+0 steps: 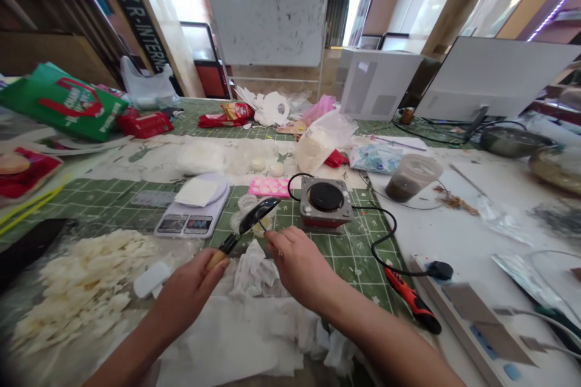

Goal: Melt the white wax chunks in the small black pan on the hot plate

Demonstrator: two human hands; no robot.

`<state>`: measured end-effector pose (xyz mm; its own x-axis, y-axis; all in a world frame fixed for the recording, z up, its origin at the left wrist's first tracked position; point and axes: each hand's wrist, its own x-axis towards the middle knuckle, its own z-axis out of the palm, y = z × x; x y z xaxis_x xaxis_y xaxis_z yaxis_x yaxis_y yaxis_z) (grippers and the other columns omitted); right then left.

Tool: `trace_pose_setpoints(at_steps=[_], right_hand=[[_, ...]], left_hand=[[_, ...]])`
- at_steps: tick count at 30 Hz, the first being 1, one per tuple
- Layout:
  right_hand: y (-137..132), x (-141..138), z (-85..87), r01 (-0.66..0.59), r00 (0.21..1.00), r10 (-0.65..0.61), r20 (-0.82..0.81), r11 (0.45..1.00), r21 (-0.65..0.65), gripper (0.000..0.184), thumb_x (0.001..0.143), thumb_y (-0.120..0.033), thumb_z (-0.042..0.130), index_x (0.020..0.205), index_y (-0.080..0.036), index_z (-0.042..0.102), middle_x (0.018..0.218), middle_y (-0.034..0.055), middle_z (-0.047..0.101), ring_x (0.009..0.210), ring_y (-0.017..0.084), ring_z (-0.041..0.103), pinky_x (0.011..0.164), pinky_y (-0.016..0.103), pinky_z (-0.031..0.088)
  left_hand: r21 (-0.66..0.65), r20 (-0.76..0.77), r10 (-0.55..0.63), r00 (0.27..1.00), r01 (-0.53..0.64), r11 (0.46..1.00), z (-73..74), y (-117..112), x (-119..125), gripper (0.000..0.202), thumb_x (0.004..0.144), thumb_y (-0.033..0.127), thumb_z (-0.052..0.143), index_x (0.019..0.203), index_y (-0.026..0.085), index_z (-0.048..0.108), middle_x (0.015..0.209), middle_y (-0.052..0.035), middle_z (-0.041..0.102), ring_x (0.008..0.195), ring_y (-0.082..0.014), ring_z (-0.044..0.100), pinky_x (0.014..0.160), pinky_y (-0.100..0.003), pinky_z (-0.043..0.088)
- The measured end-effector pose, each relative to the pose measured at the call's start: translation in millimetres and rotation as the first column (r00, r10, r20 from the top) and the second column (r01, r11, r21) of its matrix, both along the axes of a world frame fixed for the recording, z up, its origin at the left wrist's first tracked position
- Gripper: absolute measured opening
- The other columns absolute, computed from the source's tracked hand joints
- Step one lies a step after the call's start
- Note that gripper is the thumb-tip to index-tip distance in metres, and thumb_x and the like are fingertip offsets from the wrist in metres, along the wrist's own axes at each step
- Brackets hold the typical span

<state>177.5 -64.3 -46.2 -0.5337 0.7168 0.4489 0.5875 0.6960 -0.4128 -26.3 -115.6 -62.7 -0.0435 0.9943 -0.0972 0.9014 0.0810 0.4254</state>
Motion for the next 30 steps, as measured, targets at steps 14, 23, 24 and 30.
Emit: trace_pose_setpoints(at_steps=[14, 23, 24, 30], right_hand=[[0, -1, 1.2, -0.025, 0.999, 0.023, 0.031, 0.997, 0.069, 0.023, 0.084, -0.016, 0.040, 0.100, -0.011, 0.055, 0.079, 0.0084, 0.061, 0.075, 0.015, 0.052, 0.069, 0.030, 0.045], [-3, -2, 1.8, -0.004, 0.999, 0.000, 0.043, 0.996, 0.090, 0.022, 0.084, -0.016, 0.040, 0.099, -0.011, 0.055, 0.079, 0.0078, 0.062, 0.076, 0.016, 0.051, 0.070, 0.031, 0.045], [-3, -2, 1.8, 0.005, 0.998, -0.011, 0.065, 0.997, 0.079, 0.022, 0.084, -0.016, 0.039, 0.098, -0.011, 0.056, 0.077, 0.0077, 0.061, 0.075, 0.016, 0.051, 0.068, 0.031, 0.045], [-24, 21, 10.5, 0.004, 0.976, -0.022, 0.218, 0.997, 0.081, 0.025, 0.082, -0.015, 0.043, 0.104, -0.013, 0.052, 0.082, 0.0070, 0.059, 0.079, 0.017, 0.049, 0.074, 0.032, 0.041]], left_hand=[[-0.007, -0.015, 0.008, 1.000, -0.008, 1.000, -1.1, -1, 1, 0.024, 0.084, 0.042, 0.028, 0.074, 0.022, 0.038, 0.066, -0.0004, 0.056, 0.064, -0.0186, 0.054, 0.056, -0.025, 0.031], [0.001, 0.003, -0.005, 1.000, 0.005, 1.000, -2.6, -2, 3, 0.024, 0.084, 0.042, 0.028, 0.075, 0.022, 0.039, 0.067, -0.0002, 0.056, 0.065, -0.0187, 0.054, 0.057, -0.026, 0.032], [0.000, 0.005, -0.002, 1.000, 0.002, 1.000, -3.1, -2, 3, 0.024, 0.084, 0.042, 0.029, 0.075, 0.022, 0.039, 0.067, -0.0002, 0.055, 0.065, -0.0186, 0.053, 0.057, -0.026, 0.032], [0.028, 0.101, 0.027, 0.995, -0.030, 0.999, -5.1, -1, 2, 0.026, 0.083, 0.042, 0.031, 0.072, 0.021, 0.040, 0.063, 0.0010, 0.053, 0.062, -0.0168, 0.051, 0.056, -0.025, 0.033]])
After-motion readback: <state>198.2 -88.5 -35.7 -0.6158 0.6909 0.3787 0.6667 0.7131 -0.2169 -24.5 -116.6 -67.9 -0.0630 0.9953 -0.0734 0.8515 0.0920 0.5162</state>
